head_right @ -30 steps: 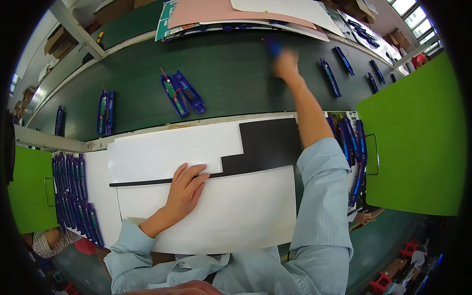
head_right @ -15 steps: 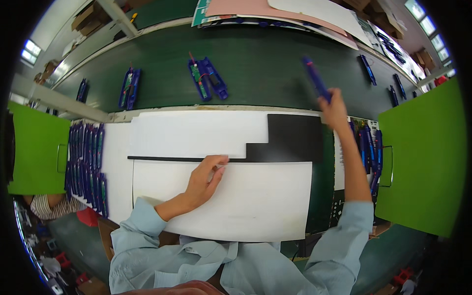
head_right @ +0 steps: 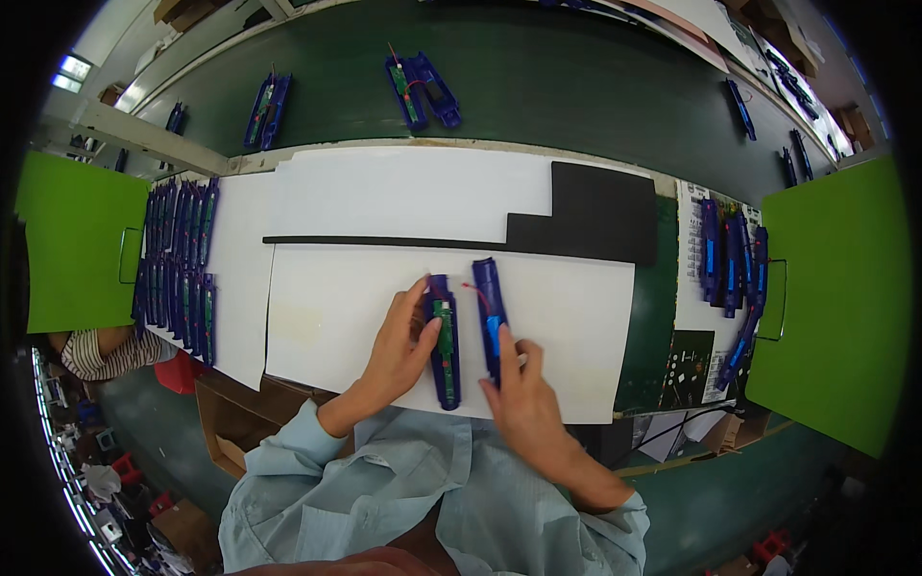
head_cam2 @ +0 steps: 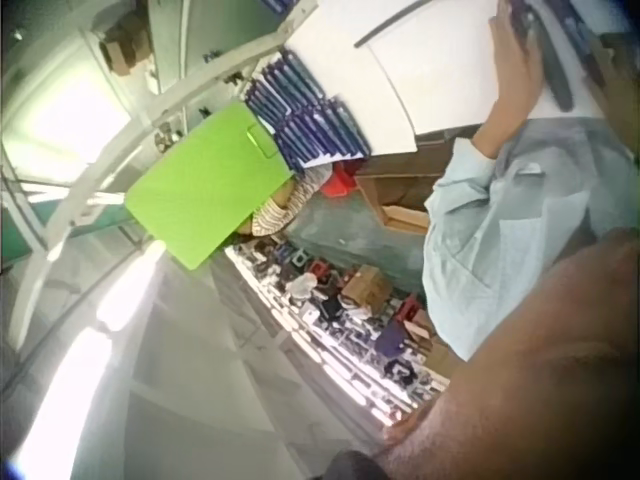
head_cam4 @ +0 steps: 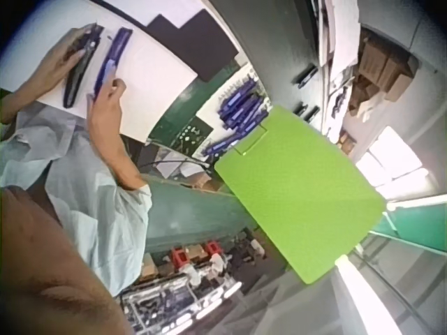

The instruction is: The person repeatedly picks up blue plastic casings and small black foam pieces from a white table, inserts the foam into the casings, and places the assembled units on a green conveyor belt. The person handles the items one at a time throughout the clip.

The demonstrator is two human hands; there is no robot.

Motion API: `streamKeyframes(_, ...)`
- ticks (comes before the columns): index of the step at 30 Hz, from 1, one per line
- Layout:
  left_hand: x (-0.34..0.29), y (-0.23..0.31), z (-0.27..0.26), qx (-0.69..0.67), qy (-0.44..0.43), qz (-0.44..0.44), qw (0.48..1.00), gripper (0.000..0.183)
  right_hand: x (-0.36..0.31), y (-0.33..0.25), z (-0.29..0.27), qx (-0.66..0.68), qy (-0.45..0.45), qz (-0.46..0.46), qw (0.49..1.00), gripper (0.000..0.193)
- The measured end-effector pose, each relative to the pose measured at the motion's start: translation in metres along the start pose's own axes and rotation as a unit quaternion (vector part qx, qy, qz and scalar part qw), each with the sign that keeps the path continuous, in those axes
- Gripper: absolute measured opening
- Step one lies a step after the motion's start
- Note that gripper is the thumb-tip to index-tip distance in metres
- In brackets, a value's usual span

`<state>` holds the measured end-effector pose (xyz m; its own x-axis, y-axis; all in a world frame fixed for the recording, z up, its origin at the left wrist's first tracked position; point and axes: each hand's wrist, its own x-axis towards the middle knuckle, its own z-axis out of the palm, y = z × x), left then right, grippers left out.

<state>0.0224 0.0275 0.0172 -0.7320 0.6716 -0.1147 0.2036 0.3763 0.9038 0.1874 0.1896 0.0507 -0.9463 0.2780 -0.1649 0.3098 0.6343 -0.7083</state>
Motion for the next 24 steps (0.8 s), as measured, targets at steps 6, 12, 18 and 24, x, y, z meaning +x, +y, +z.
streamKeyframes(6,0.013,-0.003,-0.008,0.115,0.041,0.115,0.986,0.057,0.009,-0.017,-0.006,-0.086,-0.048,-0.039,0.994,0.078)
streamKeyframes(12,0.112,0.034,-0.017,0.191,-0.028,0.325,0.926,0.042,0.120,0.039,-0.062,-0.055,0.139,-0.146,0.978,0.043)
streamKeyframes(18,0.208,-0.019,0.019,0.252,-0.032,0.362,0.897,0.045,0.177,0.056,-0.055,-0.145,0.062,-0.141,0.977,0.035)
streamKeyframes(24,0.201,-0.019,0.028,0.278,-0.014,0.352,0.893,0.046,0.179,0.054,-0.065,-0.066,0.043,-0.112,0.991,0.029)
